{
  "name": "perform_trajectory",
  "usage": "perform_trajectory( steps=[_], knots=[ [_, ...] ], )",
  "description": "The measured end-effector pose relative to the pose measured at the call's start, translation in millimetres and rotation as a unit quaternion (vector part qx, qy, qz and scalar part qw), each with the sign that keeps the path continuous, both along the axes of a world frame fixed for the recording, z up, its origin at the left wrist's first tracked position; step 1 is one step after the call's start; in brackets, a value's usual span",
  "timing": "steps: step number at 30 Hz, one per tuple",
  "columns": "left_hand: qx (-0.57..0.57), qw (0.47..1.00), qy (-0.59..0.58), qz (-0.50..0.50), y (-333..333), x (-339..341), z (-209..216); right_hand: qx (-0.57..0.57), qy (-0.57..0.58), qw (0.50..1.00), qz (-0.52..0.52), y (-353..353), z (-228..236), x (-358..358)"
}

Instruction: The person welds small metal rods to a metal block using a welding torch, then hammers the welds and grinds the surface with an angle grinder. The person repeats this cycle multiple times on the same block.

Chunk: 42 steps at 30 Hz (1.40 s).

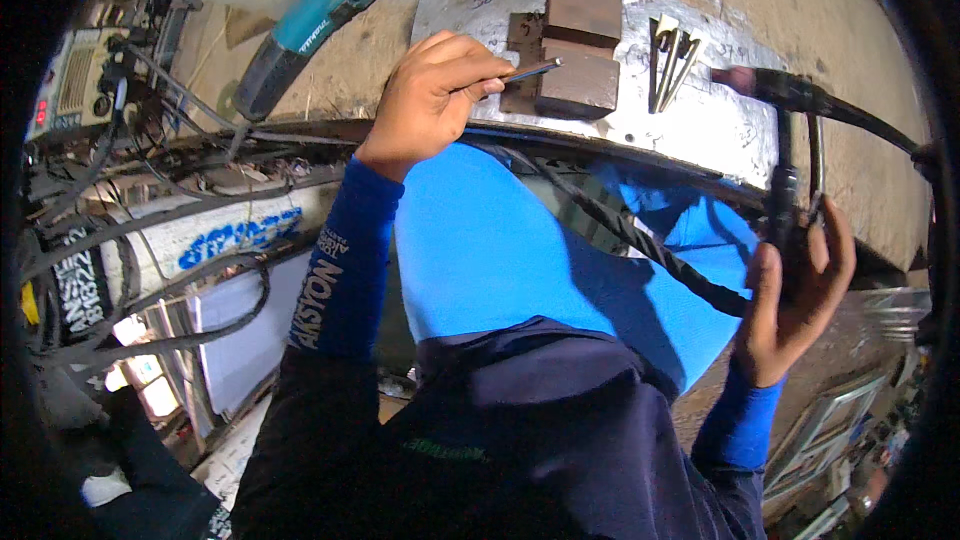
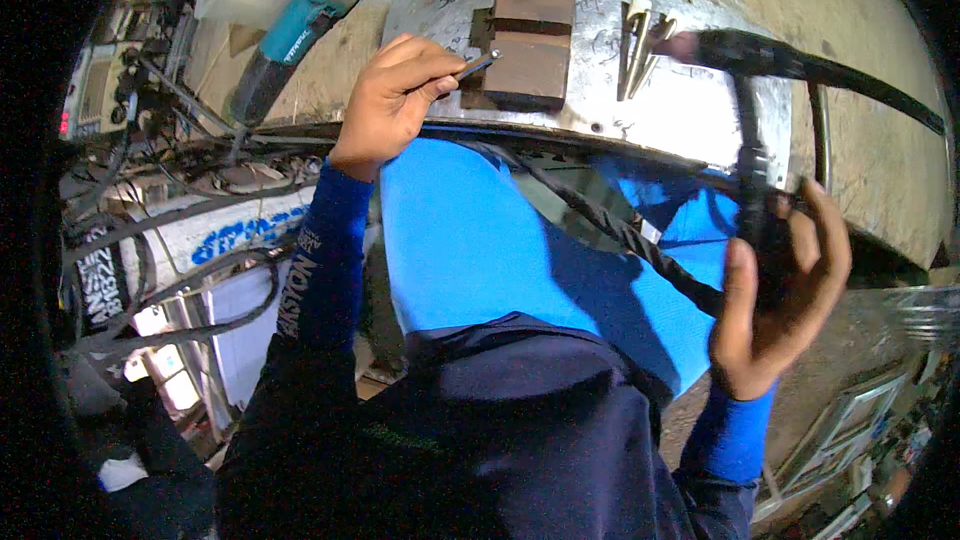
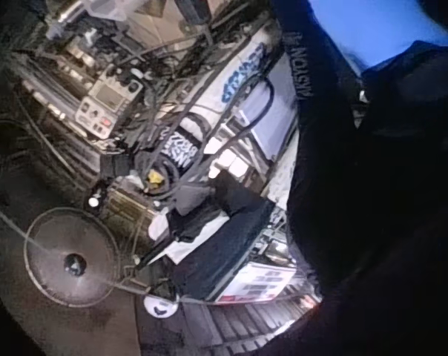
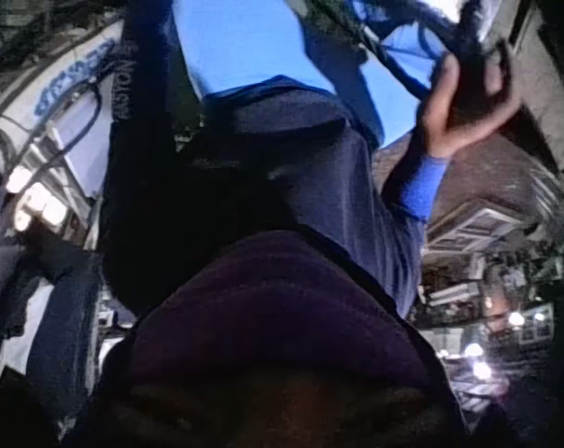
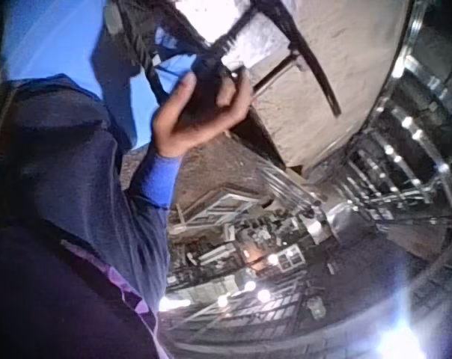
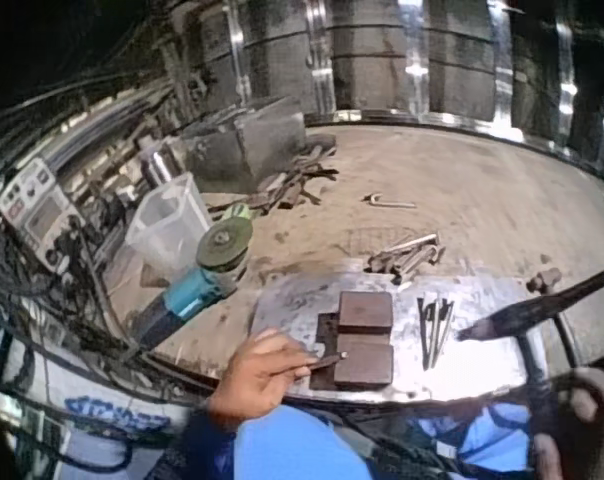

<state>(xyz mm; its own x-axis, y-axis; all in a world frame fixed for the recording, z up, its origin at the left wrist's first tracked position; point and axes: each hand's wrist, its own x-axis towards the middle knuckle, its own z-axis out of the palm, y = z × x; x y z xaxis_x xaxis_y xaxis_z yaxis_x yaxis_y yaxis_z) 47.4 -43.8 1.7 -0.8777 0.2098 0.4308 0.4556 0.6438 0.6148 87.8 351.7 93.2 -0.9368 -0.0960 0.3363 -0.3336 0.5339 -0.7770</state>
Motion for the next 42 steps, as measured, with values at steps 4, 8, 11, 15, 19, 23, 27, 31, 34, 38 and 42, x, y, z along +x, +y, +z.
perform_trajectory(
  steps=[4, 8, 11, 15, 19, 23, 27, 31, 34, 38, 42],
  knots=[
    [-0.019, 0.998, 0.047, 0.031, 3, 1, -1, -0.022, -0.017, 0.998, 0.057, -28, -6, -8],
    [-0.046, 0.993, 0.097, 0.047, 4, 3, -3, 0.026, -0.021, 0.991, 0.127, -31, -5, -15],
    [-0.106, 0.984, 0.126, 0.062, 6, 7, 8, 0.025, -0.018, 0.990, 0.136, -32, -3, -15],
    [-0.205, 0.971, 0.117, 0.036, 0, 5, 46, 0.022, -0.026, 0.990, 0.138, -32, -1, -17],
    [-0.242, 0.966, 0.084, -0.017, -6, -4, 69, 0.026, -0.022, 0.988, 0.152, -37, -3, -24],
    [-0.272, 0.962, 0.017, -0.033, 0, -6, 93, 0.021, -0.022, 0.985, 0.170, -47, 2, -31],
    [-0.263, 0.964, 0.014, -0.035, -1, -7, 92, -0.008, -0.035, 0.979, 0.201, -56, 5, -40],
    [-0.269, 0.962, -0.011, -0.054, -7, -12, 94, 0.022, -0.048, 0.969, 0.240, -58, 14, -55],
    [-0.261, 0.963, -0.026, -0.059, -5, -13, 95, 0.038, -0.049, 0.963, 0.264, -52, 17, -63],
    [-0.248, 0.966, -0.044, -0.058, -5, -13, 95, 0.061, -0.047, 0.959, 0.274, -52, 23, -64],
    [-0.247, 0.966, -0.049, -0.058, -5, -14, 95, 0.053, -0.039, 0.960, 0.273, -53, 21, -63]
  ],
)
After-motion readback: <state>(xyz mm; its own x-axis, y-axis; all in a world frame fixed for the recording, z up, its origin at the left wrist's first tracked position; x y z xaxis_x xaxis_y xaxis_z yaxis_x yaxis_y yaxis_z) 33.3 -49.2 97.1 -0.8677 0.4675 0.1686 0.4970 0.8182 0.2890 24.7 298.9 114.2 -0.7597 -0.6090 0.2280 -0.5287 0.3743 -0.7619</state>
